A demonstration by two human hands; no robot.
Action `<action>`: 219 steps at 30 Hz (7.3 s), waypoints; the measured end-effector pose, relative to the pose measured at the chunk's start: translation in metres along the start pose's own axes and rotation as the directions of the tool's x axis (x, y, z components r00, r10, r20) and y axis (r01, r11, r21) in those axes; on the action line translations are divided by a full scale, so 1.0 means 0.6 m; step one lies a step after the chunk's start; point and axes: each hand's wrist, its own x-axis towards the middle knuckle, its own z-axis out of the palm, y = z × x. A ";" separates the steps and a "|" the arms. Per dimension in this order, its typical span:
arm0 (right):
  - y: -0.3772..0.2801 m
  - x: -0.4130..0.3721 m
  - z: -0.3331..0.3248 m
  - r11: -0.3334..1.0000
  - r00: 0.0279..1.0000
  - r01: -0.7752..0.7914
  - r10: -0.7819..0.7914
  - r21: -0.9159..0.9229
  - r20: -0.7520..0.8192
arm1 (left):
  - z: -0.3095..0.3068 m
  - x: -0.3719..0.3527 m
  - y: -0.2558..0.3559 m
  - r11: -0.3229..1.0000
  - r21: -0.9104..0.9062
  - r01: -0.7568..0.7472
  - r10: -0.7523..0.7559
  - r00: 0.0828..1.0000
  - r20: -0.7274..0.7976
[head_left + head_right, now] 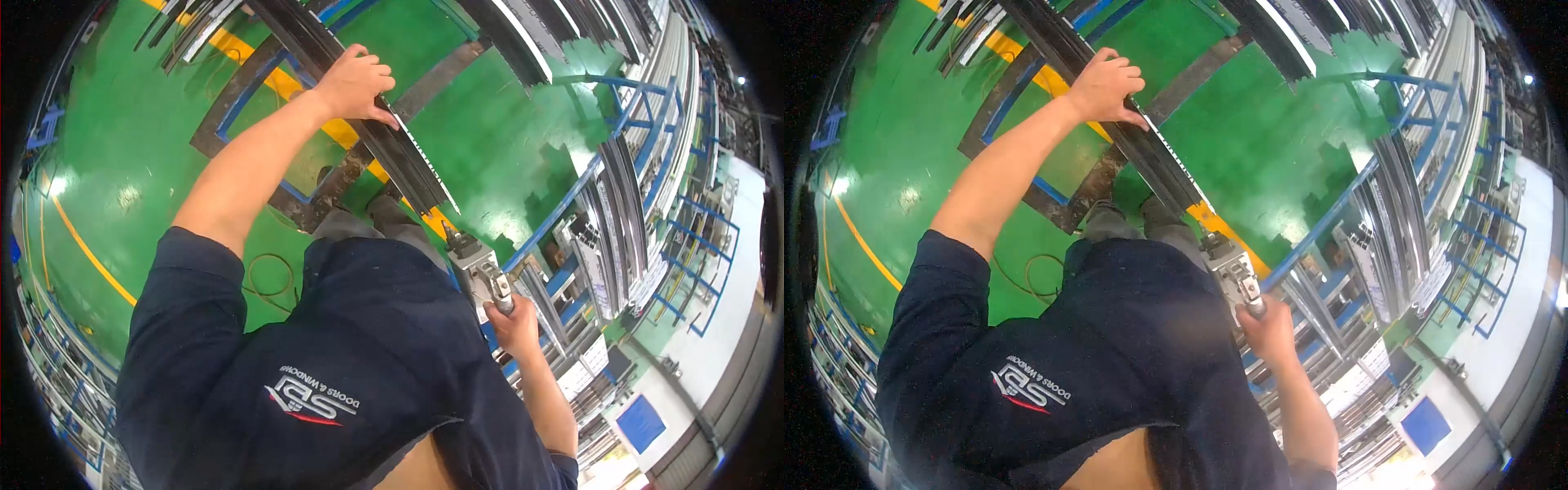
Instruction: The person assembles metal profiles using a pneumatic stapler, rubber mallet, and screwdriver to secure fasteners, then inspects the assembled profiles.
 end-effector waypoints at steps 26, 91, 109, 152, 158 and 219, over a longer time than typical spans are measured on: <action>-0.046 0.097 -0.065 0.990 0.986 0.141 -0.139 -0.009 0.092 | -0.005 0.026 -0.002 1.000 -0.024 0.020 -0.015 0.981 0.191; -0.016 0.178 -0.132 0.972 0.935 0.175 -0.215 0.159 0.282 | -0.023 0.050 0.005 0.997 -0.024 0.075 -0.061 0.923 0.380; -0.022 0.183 -0.133 0.980 0.960 0.013 -0.067 0.199 0.270 | -0.019 0.044 0.007 0.995 -0.033 0.094 -0.077 0.937 0.341; -0.040 0.143 -0.103 0.940 0.907 0.090 -0.213 0.328 0.363 | -0.005 0.024 0.010 1.000 0.009 0.027 -0.029 0.965 0.261; -0.039 0.139 -0.099 0.947 0.909 0.087 -0.203 0.310 0.365 | -0.005 0.023 0.011 1.000 -0.006 0.026 -0.024 0.966 0.258; -0.009 0.123 -0.063 0.972 0.911 0.228 -0.235 0.062 0.340 | -0.025 0.011 0.013 0.999 0.030 0.041 -0.049 0.938 0.342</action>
